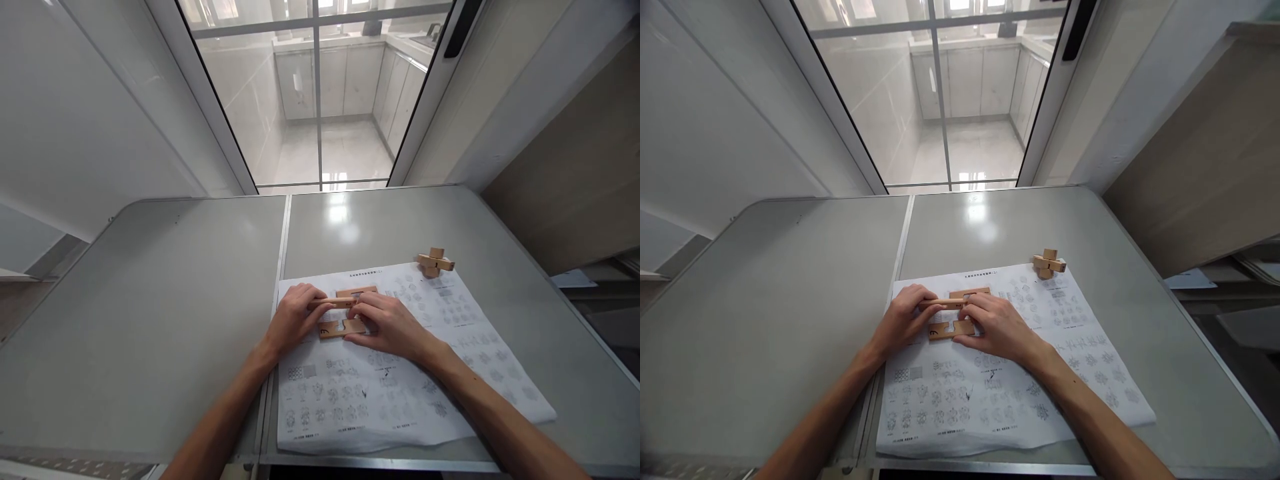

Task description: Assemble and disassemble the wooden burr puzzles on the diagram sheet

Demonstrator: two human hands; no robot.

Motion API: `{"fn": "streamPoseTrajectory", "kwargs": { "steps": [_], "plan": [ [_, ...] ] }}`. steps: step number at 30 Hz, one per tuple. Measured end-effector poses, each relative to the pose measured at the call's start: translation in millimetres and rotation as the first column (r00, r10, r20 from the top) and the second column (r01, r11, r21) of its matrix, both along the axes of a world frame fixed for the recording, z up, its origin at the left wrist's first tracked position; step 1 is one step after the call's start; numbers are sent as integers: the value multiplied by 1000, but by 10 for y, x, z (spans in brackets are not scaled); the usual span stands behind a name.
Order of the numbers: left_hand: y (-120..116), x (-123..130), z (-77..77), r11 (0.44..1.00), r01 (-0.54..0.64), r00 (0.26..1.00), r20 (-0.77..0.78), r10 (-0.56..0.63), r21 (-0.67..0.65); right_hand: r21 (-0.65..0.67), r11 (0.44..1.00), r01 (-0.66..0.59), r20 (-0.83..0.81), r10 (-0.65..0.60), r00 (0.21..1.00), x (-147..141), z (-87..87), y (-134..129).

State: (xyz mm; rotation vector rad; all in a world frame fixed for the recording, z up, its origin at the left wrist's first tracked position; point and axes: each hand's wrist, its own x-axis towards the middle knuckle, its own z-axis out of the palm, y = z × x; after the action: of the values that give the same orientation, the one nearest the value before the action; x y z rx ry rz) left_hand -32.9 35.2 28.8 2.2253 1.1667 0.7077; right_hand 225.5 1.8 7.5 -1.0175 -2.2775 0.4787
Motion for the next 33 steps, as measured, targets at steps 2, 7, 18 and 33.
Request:
{"fn": "streamPoseTrajectory", "kwargs": {
  "steps": [2,7,18,33],
  "plan": [
    [-9,-2,21,995,-63,996,61,68,-84,-17,1000,6,9,-6,1000,1,15,-4],
    [-33,35,57,940,-106,949,251,193,-324,-137,991,-9,13,11,1000,17,34,-16],
    [-36,154,80,853,-56,836,443,325,-519,-368,929,-43,-109,3,994,18,116,-38],
    [-66,144,-11,900,-95,875,396,279,-424,-678,693,-246,-551,-257,794,-127,145,-82]
  ]
}}
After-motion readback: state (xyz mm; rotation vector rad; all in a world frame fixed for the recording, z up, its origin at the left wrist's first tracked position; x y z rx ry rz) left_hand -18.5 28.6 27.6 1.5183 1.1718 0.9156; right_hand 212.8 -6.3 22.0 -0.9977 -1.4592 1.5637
